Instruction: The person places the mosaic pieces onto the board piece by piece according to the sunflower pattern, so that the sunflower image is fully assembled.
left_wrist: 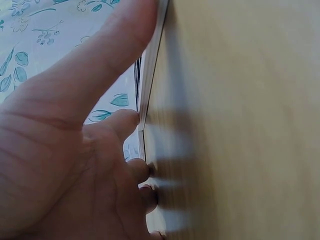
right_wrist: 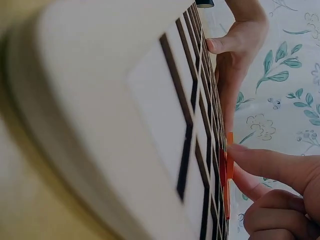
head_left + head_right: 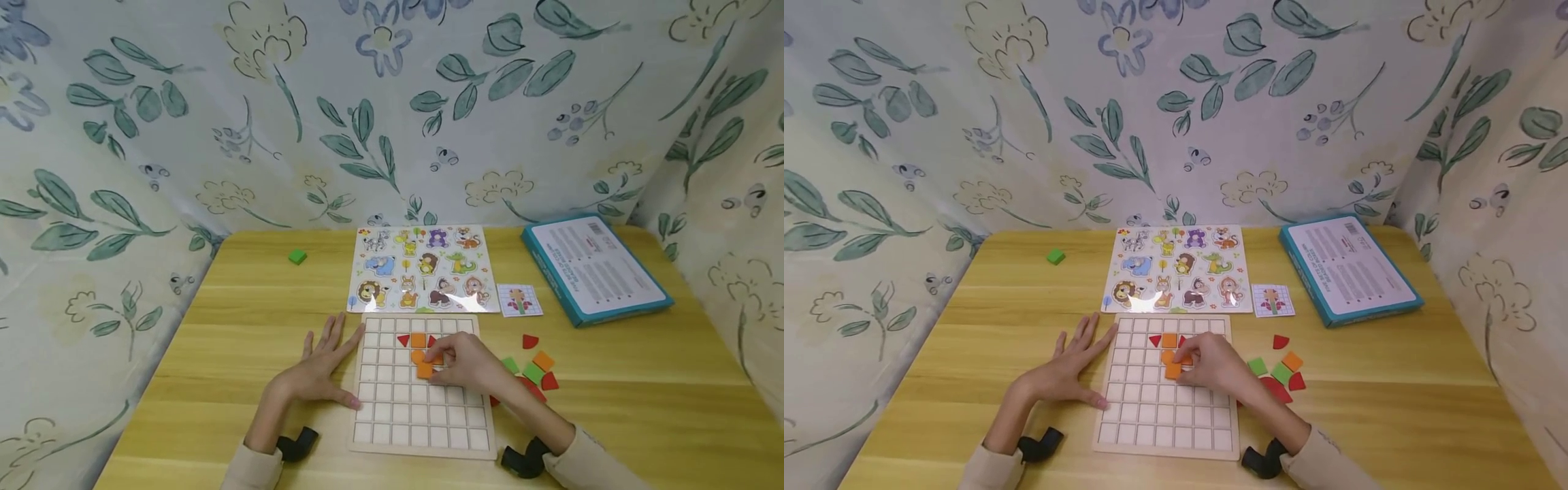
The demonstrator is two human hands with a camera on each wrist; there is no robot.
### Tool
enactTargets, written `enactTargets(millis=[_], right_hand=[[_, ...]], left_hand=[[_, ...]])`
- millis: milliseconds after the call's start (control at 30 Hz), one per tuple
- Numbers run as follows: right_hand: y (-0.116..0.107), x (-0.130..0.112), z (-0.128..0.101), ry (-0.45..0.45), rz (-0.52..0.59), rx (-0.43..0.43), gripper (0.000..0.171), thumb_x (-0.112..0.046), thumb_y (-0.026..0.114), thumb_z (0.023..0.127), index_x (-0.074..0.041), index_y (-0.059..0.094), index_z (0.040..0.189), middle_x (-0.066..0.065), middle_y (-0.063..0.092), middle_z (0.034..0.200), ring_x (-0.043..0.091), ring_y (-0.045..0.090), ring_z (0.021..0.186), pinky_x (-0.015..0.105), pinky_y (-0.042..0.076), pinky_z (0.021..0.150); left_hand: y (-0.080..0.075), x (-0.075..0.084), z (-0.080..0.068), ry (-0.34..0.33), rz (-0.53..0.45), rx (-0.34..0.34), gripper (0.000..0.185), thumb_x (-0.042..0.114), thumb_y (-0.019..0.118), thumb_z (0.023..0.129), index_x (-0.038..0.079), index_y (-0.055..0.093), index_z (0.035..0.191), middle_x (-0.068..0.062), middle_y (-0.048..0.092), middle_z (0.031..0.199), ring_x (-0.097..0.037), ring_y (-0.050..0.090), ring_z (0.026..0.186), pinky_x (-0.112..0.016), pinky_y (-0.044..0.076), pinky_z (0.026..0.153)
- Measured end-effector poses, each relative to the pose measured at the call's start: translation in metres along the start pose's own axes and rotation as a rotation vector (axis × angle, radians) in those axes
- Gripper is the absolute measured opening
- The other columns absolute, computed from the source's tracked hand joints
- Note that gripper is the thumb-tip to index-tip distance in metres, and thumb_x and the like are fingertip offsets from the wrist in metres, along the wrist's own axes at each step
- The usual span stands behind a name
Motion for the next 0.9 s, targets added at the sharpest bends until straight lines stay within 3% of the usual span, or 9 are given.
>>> enactTargets(millis=[400, 600, 900], right_hand=[[0.007, -0.005, 0.0, -0.076, 0.02, 0.002, 0.019, -0.008, 0.089, 0.078, -0.013, 0.082, 0.096, -0.005, 0.042, 0.06, 0.008, 0.031, 0.054, 0.019, 0.024, 0.051], [0.008, -0.011, -0.001, -0.083, -0.016, 0.007, 0.019, -0.009, 0.089, 0.078, -0.014, 0.083, 0.096, -0.001, 0.052, 0.069, 0.01, 0.037, 0.062, 0.02, 0.029, 0.055], [0.01, -0.01, 0.001, -0.089, 0.08, -0.02, 0.02, -0.005, 0.088, 0.079, -0.012, 0.084, 0.097, -0.002, 0.049, 0.065, 0.008, 0.033, 0.057, 0.018, 0.027, 0.052]], left_hand=[[0.003, -0.002, 0.0, 0.004, 0.01, 0.011, 0.131, 0.053, 0.09, 0.072, 0.023, 0.006, 0.168, -0.02, -0.026, 0.17, -0.042, -0.026, 0.157, -0.073, -0.019, 0.12], [0.001, 0.0, -0.001, 0.01, 0.004, 0.015, 0.13, 0.052, 0.09, 0.072, 0.022, 0.007, 0.168, -0.02, -0.026, 0.169, -0.043, -0.026, 0.157, -0.074, -0.019, 0.119], [-0.001, 0.002, -0.003, 0.011, 0.003, 0.017, 0.13, 0.05, 0.09, 0.073, 0.02, 0.007, 0.168, -0.021, -0.026, 0.169, -0.044, -0.026, 0.157, -0.074, -0.02, 0.119]])
Point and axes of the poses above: each hand's wrist, its own z-axis towards the middle knuckle, its own y-axis out of the palm, x = y × z, the point moved 8 cm from there along z, towards the middle knuckle
